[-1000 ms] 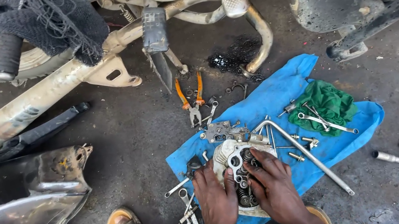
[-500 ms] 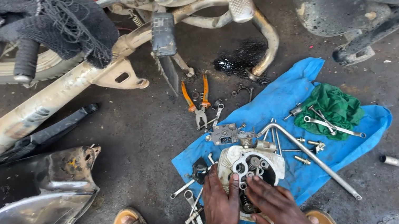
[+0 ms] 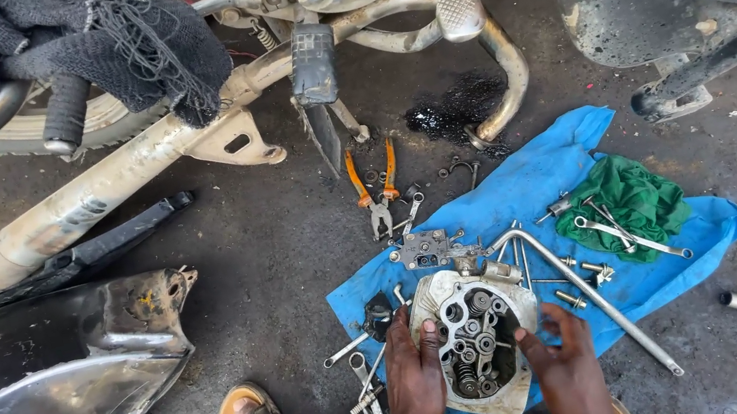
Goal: Disassembling and cleaning a motorcycle cylinder head, removing valves and springs, and wiping surfaces.
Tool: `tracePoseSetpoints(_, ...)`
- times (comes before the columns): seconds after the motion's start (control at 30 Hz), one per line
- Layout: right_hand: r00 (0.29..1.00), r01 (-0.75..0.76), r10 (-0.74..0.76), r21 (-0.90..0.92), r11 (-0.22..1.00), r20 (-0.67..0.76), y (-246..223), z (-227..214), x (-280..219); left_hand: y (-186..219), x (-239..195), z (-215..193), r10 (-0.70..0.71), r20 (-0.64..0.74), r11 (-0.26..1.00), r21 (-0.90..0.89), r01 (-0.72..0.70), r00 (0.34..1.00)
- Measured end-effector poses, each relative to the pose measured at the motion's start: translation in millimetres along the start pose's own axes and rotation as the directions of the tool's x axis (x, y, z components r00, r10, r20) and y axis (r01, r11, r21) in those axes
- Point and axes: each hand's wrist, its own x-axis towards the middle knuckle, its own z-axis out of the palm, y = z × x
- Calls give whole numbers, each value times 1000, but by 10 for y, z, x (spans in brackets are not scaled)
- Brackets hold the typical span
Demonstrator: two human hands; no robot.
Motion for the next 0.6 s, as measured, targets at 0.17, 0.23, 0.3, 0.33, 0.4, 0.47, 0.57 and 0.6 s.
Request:
tracePoseSetpoints(0.17,946,-287,193,395,873,261,153,45,360,-46,25,43,-42,-34,991,-130,37,999)
tracePoseSetpoints(0.23,888,-442,336,383,811,314,-3,35,356,-45,52,46,-125,8,976,-179,125,992)
tracePoseSetpoints(0.3,901,-418,317,397,817,296,-17,99,329,277,4,-111,-265,-20,929,-274,250,964)
tracePoseSetpoints(0.33,913,-396,302,410,822,276,-26,126,333,445,-4,-177,-402,-29,855,-368,364,915)
tracePoseSetpoints(0.4,914,-396,260,535,746,312,-427,25,72,587,-129,-83,-418,-51,844,-392,367,907)
tracePoseSetpoints(0.47,908,-411,230,639,651,349,-636,-22,-108,742,-339,-20,-452,-71,826,-410,387,889)
tracePoseSetpoints(0.57,875,-485,305,681,549,376,-761,-123,-139,1053,-652,198,-451,-132,783,-532,321,882)
tracePoseSetpoints(0.6,877,-480,278,703,525,392,-800,-175,-176,1100,-784,328,-250,-265,874,-476,100,931)
